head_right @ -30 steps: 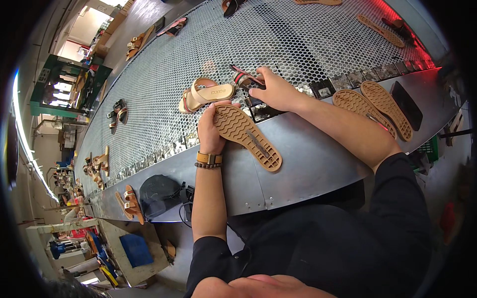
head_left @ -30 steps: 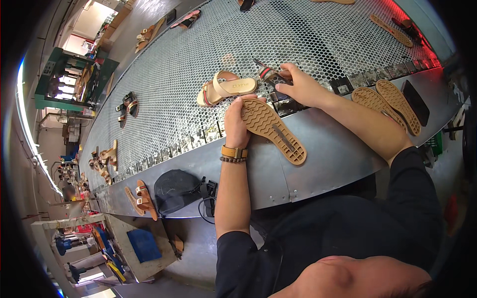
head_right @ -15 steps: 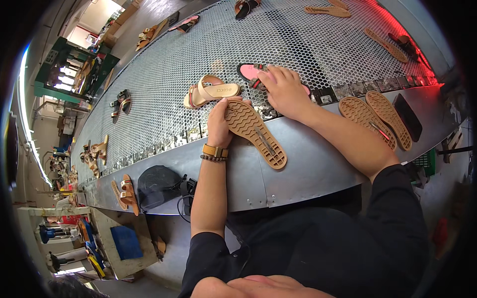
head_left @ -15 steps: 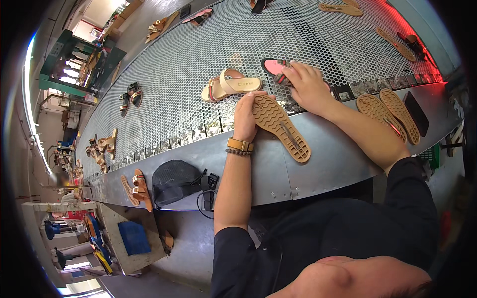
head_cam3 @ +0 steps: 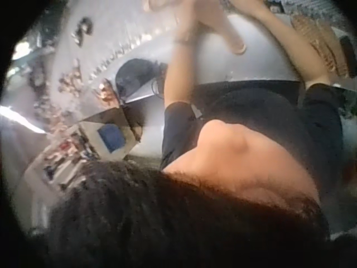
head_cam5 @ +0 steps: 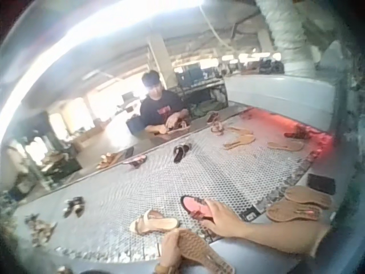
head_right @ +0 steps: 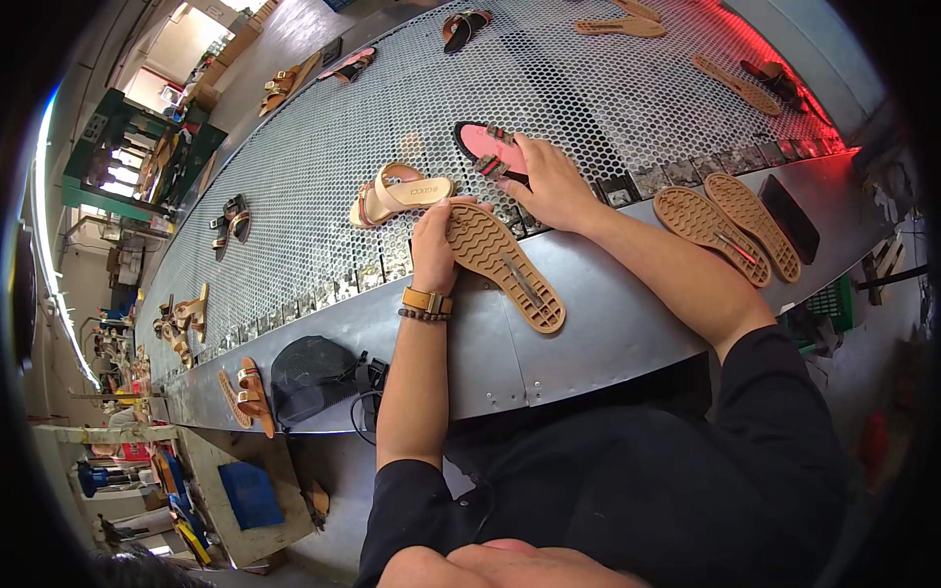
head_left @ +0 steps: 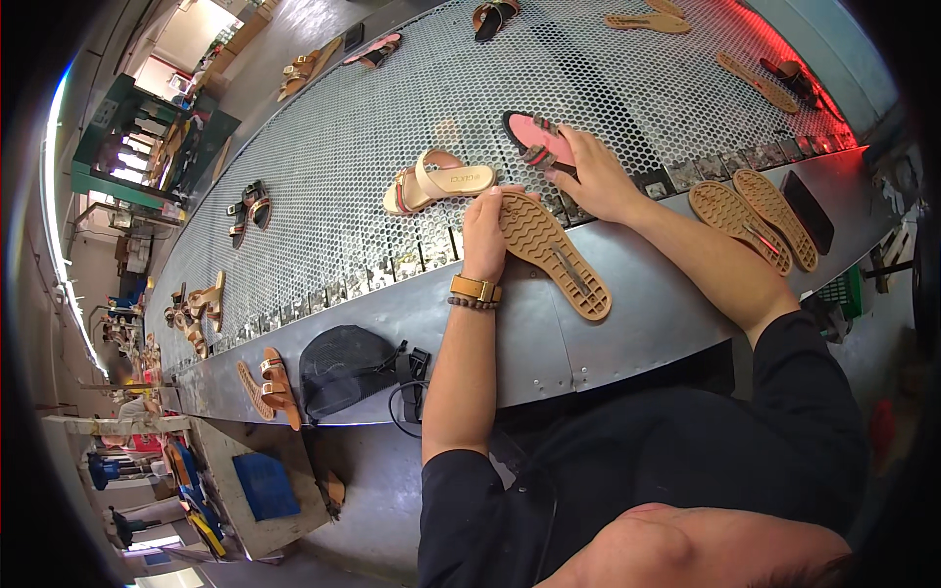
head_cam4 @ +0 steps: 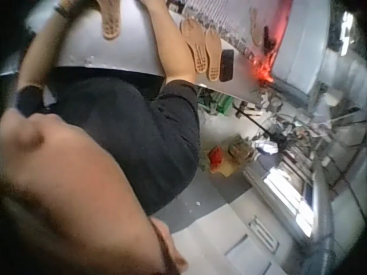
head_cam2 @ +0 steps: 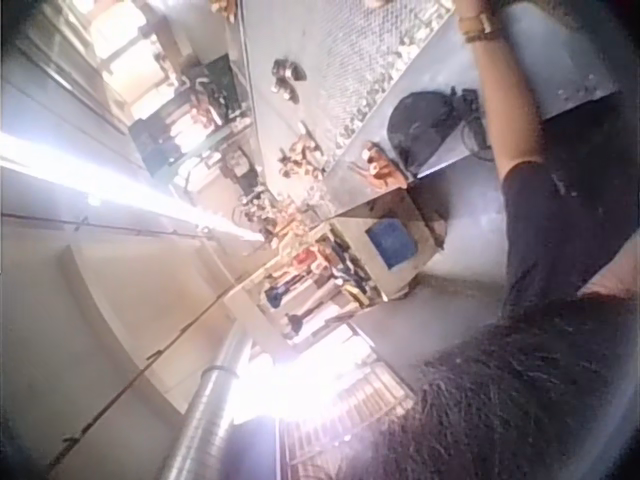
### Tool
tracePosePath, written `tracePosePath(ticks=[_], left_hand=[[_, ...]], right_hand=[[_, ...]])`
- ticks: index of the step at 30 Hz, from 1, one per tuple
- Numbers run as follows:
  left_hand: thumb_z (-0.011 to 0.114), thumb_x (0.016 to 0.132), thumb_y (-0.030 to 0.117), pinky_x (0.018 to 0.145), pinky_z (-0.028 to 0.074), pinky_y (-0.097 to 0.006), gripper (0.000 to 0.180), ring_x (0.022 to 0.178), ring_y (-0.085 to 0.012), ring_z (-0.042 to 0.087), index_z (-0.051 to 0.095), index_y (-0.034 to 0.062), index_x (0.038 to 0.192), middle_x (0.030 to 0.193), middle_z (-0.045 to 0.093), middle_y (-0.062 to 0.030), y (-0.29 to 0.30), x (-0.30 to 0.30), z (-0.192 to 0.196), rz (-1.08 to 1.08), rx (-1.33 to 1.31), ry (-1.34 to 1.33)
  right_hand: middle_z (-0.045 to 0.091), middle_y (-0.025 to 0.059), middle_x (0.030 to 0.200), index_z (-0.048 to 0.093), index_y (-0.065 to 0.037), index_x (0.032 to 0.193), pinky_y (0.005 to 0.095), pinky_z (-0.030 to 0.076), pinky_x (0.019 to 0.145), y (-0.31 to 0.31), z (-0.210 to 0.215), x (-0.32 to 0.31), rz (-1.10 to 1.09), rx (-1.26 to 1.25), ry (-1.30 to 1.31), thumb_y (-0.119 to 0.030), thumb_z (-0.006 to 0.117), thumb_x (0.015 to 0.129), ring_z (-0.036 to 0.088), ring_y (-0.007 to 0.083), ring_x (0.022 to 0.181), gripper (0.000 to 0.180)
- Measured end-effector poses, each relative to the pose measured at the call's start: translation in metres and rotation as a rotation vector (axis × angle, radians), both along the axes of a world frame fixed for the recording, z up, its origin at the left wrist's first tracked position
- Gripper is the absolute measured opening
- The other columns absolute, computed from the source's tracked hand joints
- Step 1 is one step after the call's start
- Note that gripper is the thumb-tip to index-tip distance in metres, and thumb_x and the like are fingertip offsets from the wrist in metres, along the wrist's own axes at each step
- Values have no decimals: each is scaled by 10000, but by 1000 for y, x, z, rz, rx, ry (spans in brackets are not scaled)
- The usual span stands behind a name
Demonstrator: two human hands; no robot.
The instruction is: Inspecting and cleaning individual sandals on an assembly line conveyor.
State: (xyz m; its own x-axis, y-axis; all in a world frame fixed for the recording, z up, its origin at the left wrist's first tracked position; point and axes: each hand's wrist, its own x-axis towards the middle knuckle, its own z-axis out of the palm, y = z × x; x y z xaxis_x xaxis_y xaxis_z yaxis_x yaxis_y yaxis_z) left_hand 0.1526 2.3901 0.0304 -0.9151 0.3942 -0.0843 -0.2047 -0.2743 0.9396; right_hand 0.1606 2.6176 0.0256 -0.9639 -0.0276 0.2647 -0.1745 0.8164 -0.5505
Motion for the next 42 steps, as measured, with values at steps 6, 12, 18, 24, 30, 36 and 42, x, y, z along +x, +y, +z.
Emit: tracePosePath(ticks=[6, 12, 18, 24, 30, 36, 42], left_hand=[[306, 1141, 309, 887, 600, -362, 516, 937, -258, 753, 656, -70, 1159, 1075, 761, -210, 0, 0, 4, 10, -25, 32], [114, 1142, 474, 909, 604, -374, 756, 964, -283, 752, 644, -62, 1196, 1073, 759, -223, 1, 0, 2, 26, 21, 9], [71, 1127, 461, 936, 596, -394, 774, 1001, -312, 737, 632, -62, 1227, 1101, 746, -247, 4, 1, 3, 32, 87, -12], [87, 1105, 328, 957, 590, -421, 675, 1029, -344, 722, 614, -67, 1249, 1119, 737, -264, -1, -1, 2, 34, 220, -76], [99, 1101, 274, 962, 589, -418, 637, 1015, -341, 724, 612, -80, 1233, 1120, 733, -279, 2, 0, 4, 56, 183, -63], [98, 1099, 265, 961, 589, -405, 632, 1034, -331, 718, 608, -79, 1245, 1129, 732, -279, -3, -2, 0, 54, 110, 12], [141, 1097, 287, 947, 603, -468, 617, 1040, -388, 717, 599, -91, 1264, 1180, 702, -328, 0, -3, -5, 60, 146, 44]], right_hand=[[486, 270, 1452, 360, 96, 1508, 492, 350, 1175, 1, -1, -2, 49, -42, -9, -326, 661, 976, 462, 405, 1378, 742], [515, 254, 1392, 379, 86, 1499, 476, 380, 1142, -2, 2, -4, 99, -47, 6, -306, 668, 963, 495, 403, 1314, 724], [522, 255, 1378, 374, 78, 1510, 465, 387, 1137, 2, -2, -7, 122, -81, 26, -323, 668, 964, 503, 394, 1309, 738], [472, 308, 1495, 319, 74, 1546, 451, 372, 1177, -3, 5, -5, 134, -259, -66, -342, 672, 971, 483, 411, 1393, 793], [539, 281, 1431, 268, -23, 1597, 423, 420, 1130, 0, -2, -8, 157, -348, -156, -284, 660, 999, 564, 357, 1321, 761], [536, 291, 1437, 349, 44, 1540, 425, 422, 1129, -3, -2, -17, 227, -400, -185, -364, 680, 984, 561, 368, 1319, 765], [518, 269, 1458, 348, 48, 1537, 421, 416, 1134, -3, -8, -12, 227, -451, -165, -328, 669, 986, 543, 358, 1340, 741]])
